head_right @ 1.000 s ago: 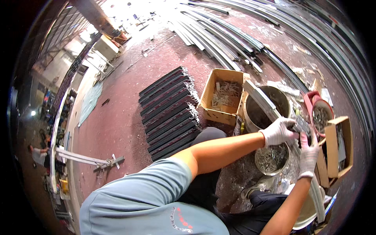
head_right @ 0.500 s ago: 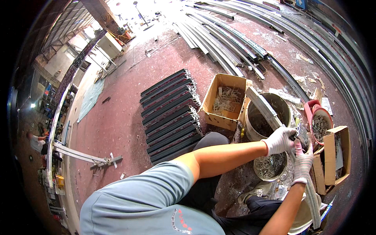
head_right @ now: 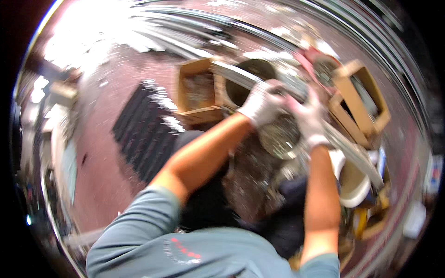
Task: The person sits on the floor and assembles metal frame components by inserting small metal pieces into a long aluminum profile. They repeatedly pick up pieces from a box, insert them into the profile, and occasionally apply adhesive from a tube to the profile before continuing the assembly.
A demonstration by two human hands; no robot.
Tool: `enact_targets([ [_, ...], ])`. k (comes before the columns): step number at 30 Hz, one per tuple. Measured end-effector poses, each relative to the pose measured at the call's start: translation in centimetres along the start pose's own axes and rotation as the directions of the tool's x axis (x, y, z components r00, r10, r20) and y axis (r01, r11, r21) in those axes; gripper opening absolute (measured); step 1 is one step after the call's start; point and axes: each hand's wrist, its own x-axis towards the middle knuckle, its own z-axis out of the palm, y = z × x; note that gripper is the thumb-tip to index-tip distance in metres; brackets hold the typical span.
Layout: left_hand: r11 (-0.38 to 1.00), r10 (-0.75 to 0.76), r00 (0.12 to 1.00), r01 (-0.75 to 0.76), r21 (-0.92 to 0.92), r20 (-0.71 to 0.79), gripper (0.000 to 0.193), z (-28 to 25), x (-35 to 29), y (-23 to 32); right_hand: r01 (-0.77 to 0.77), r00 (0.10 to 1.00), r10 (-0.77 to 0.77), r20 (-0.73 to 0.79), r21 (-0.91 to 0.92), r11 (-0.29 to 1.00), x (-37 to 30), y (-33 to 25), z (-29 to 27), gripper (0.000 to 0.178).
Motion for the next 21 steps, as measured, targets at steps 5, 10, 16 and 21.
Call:
enact_targets([
  [5,0.998,-0.067,0.997,0.068,0.008,-0.048,0.031,-0.2,-0.2,0.1,0.046,0.989,-0.081,-0.126,-0.263,0.964,-1.1,-1.0,0.3,0.087],
  [10,0.996,-0.093,0.995,0.093,-0.002,-0.041,0.032,0.7,-0.4,0.3,0.078,0.978,-0.119,-0.172,-0.226,0.971,-1.5,-0.6,-0.5,0.086],
  [16,0.993,-0.116,0.993,0.114,-0.037,-0.037,0.032,0.7,-0.4,0.0,0.013,0.988,-0.026,-0.153,-0.084,0.996,-1.5,-0.6,-1.2,0.095],
  [21,0.996,-0.090,0.995,0.091,0.014,-0.036,0.031,1.2,-0.6,-0.6,0.064,0.986,-0.074,-0.149,-0.074,0.995,-2.0,-1.4,-1.4,0.103],
])
